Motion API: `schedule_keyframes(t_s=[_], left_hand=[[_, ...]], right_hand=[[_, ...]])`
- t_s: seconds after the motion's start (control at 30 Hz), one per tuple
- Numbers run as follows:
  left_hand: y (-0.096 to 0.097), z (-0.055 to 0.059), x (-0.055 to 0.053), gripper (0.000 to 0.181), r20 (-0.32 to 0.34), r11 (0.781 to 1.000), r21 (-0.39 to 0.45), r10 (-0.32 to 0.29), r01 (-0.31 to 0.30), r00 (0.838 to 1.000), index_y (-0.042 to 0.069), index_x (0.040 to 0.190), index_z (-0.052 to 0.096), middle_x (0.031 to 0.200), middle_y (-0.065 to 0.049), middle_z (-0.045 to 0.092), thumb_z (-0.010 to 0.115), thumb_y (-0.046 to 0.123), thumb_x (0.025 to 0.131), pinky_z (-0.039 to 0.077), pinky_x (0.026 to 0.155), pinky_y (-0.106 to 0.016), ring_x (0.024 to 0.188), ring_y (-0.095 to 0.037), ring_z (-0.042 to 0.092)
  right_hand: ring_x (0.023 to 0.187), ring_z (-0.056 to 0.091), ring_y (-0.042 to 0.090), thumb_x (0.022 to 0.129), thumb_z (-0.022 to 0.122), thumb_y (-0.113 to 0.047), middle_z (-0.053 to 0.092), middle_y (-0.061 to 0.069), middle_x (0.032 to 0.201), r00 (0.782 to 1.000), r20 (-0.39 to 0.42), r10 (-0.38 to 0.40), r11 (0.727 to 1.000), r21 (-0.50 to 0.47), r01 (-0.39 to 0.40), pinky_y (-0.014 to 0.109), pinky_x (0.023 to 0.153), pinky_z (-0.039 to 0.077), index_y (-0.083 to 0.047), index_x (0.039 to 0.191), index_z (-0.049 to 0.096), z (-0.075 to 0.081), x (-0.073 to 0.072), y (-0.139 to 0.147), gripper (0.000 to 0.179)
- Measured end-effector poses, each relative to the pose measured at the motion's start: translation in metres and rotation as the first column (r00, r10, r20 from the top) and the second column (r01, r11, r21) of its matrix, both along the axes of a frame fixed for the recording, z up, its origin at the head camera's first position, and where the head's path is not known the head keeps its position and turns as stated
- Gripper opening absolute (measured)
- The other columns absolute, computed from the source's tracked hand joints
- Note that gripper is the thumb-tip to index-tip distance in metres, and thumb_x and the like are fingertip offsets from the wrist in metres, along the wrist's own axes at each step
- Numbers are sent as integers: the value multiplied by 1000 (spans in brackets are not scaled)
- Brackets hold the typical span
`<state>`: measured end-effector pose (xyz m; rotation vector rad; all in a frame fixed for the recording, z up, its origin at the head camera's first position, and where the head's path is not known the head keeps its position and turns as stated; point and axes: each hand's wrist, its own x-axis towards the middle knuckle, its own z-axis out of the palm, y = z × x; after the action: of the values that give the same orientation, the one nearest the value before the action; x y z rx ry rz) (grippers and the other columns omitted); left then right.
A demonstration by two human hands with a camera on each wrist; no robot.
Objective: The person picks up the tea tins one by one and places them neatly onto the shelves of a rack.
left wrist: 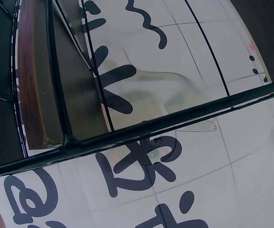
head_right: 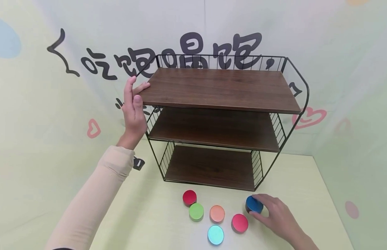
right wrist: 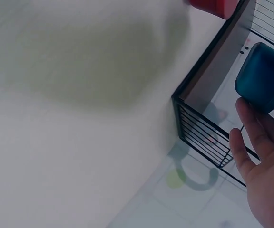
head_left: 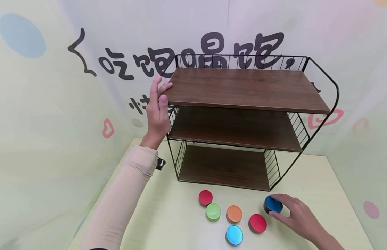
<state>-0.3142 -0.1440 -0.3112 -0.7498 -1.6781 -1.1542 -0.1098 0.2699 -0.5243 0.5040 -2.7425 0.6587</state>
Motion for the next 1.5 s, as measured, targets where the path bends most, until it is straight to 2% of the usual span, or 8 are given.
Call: schedule_keyframes(t_s=[0.3,0.63,0.8,0.87,0.97,1.2,1.33,1.5], left_hand=[[-2,0,0,57,-8,1000,2,-7,7,1000,0,144,41,125,-12,67,36,43,106,37,108,-38,124,-23,58],[-3,0,0,57,-10,1000,-5,-8,8,1000,1,143,42,124,-13,67,36,44,106,38,106,-37,124,-24,58],[-4,0,0,58,-6,1000,-13,-8,7,1000,1,143,41,125,-13,67,36,45,106,39,106,-37,125,-24,58],[-4,0,0,58,-3,1000,-13,-10,10,1000,0,143,41,125,-13,67,36,45,106,38,106,-37,125,-25,58],[-5,0,0,57,4,1000,-13,-14,14,1000,1,144,41,125,-14,66,37,43,106,37,108,-37,126,-26,57],[-4,0,0,49,18,1000,-26,-14,14,1000,2,144,40,127,-13,66,38,34,107,37,108,-37,127,-25,56],[-4,0,-1,51,23,1000,-30,-1,2,1000,2,144,40,127,-13,65,38,37,107,38,107,-37,127,-25,56],[-4,-1,-1,54,24,1000,-29,6,-5,1000,2,144,40,127,-13,65,37,41,107,38,107,-37,126,-25,57]], right_hand=[[90,68,30,64,93,-34,73,9,105,986,-167,26,1000,-10,-28,46,65,58,-7,111,73,23,-4,-5,58],[87,69,28,62,94,-34,73,9,102,967,-248,58,998,-8,-62,43,63,59,-6,110,73,39,-8,-6,58],[86,69,26,65,91,-41,73,8,102,950,-304,78,997,-3,-83,29,66,58,-7,108,74,49,-12,-2,58],[86,69,25,69,88,-47,73,7,102,942,-322,90,995,-2,-95,22,69,56,-7,108,74,53,-14,-1,58],[85,69,26,73,83,-53,73,8,101,934,-339,113,993,-3,-121,18,69,55,-6,107,74,60,-18,0,59],[83,69,26,82,69,-63,73,8,99,917,-369,149,988,17,-154,19,69,55,-5,106,74,79,-25,0,64],[83,70,27,86,56,-70,73,9,99,907,-390,157,987,38,-155,23,68,56,-4,106,74,90,-27,-1,71],[83,70,26,88,52,-71,73,8,100,897,-408,172,985,58,-163,30,64,58,-5,107,74,103,-29,-4,72]])
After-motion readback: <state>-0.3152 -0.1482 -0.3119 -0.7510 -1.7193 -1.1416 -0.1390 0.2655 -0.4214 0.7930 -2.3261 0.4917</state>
